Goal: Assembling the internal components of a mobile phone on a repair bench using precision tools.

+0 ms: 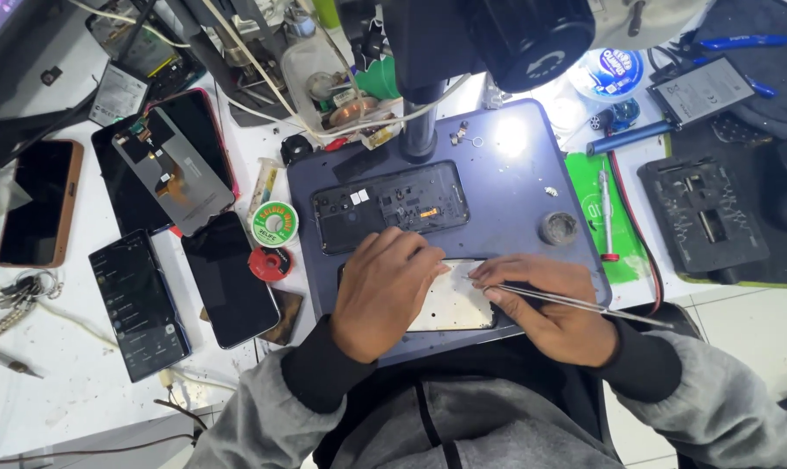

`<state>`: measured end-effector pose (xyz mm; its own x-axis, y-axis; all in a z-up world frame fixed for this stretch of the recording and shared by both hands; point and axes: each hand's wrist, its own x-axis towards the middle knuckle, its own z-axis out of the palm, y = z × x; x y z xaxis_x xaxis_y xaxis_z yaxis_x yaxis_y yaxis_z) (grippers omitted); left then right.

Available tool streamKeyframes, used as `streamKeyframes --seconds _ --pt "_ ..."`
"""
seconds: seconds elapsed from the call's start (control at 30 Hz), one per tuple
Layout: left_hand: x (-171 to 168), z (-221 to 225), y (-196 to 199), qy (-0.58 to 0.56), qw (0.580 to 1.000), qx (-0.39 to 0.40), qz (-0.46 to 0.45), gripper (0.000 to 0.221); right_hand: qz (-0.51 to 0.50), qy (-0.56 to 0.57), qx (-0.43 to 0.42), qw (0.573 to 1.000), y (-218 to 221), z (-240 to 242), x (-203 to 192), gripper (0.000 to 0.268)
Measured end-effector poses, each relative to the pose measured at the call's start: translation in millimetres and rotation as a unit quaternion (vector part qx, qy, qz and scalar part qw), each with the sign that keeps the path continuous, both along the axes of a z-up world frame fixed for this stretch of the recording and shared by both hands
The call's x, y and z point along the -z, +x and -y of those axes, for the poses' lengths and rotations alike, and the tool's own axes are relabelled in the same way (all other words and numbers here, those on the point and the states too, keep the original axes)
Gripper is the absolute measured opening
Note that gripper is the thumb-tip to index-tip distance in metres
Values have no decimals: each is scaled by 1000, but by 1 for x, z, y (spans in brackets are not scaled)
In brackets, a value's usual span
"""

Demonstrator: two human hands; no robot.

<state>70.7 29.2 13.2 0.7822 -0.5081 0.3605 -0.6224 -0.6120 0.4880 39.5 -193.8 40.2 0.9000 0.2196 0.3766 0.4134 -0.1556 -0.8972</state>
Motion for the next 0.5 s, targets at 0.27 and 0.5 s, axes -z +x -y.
streamKeyframes --seconds 0.27,0.5 --pt "14 1 6 51 992 59 94 13 -30 30 7 999 7 2 -2 5" --pt "-2 -5 7 44 994 18 103 20 -75 98 47 991 7 3 8 10"
